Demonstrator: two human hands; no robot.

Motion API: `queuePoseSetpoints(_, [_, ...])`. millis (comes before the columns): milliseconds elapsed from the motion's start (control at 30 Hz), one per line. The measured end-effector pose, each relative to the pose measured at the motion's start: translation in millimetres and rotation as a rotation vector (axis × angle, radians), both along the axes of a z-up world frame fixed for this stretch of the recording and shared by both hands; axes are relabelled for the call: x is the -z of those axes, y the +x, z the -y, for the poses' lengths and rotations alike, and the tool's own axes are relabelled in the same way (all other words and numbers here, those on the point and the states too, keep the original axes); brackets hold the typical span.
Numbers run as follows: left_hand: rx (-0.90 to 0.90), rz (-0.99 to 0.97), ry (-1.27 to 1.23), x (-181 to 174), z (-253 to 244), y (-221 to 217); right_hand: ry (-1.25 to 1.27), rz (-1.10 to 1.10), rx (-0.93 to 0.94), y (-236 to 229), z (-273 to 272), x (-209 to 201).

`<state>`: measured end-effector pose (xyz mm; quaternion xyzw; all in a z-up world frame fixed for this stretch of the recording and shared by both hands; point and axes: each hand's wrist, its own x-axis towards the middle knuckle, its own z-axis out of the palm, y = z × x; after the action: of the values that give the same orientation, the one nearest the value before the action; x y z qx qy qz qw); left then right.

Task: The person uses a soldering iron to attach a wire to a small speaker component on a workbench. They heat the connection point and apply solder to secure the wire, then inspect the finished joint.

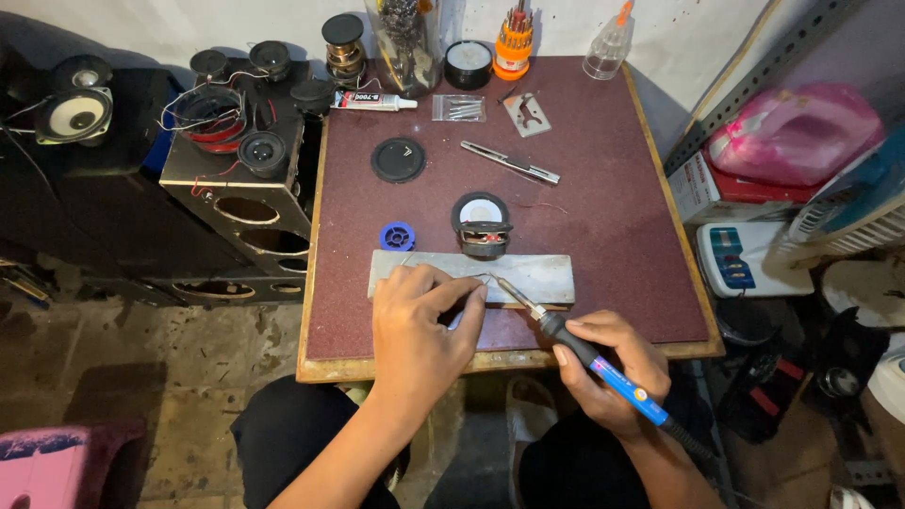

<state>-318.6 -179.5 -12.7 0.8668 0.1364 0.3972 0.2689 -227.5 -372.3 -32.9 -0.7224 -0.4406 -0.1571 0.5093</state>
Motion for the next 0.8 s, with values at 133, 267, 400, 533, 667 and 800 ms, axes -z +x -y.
queuePoseSetpoints(133, [0.003, -0.002, -0.004, -0.3, -0.3, -0.4, -0.003, -0.008, 0.001, 1.0, 1.3, 4.2])
queuePoseSetpoints(267, [0.001, -0.009, -0.004, -1.7, 0.2, -0.8, -0.015, -0.005, 0.004, 0.5, 1.2, 1.8])
queuePoseSetpoints(400, [-0.003, -0.016, 0.004, -0.7, 0.1, -0.4, -0.030, -0.005, 0.013, 0.4, 2.8, 2.3])
queuePoseSetpoints(533, [-0.001, -0.011, -0.002, -0.6, 0.3, -0.2, -0.023, -0.023, -0.001, 1.4, 3.3, 4.0])
queuePoseSetpoints(667, [-0.005, -0.008, 0.003, -0.6, 0.5, -0.1, -0.029, -0.012, -0.001, 1.2, 2.9, 3.0])
queuePoseSetpoints(800, [-0.008, -0.012, 0.000, -0.8, 0.1, 0.2, -0.022, -0.013, 0.007, 1.4, 2.6, 4.7])
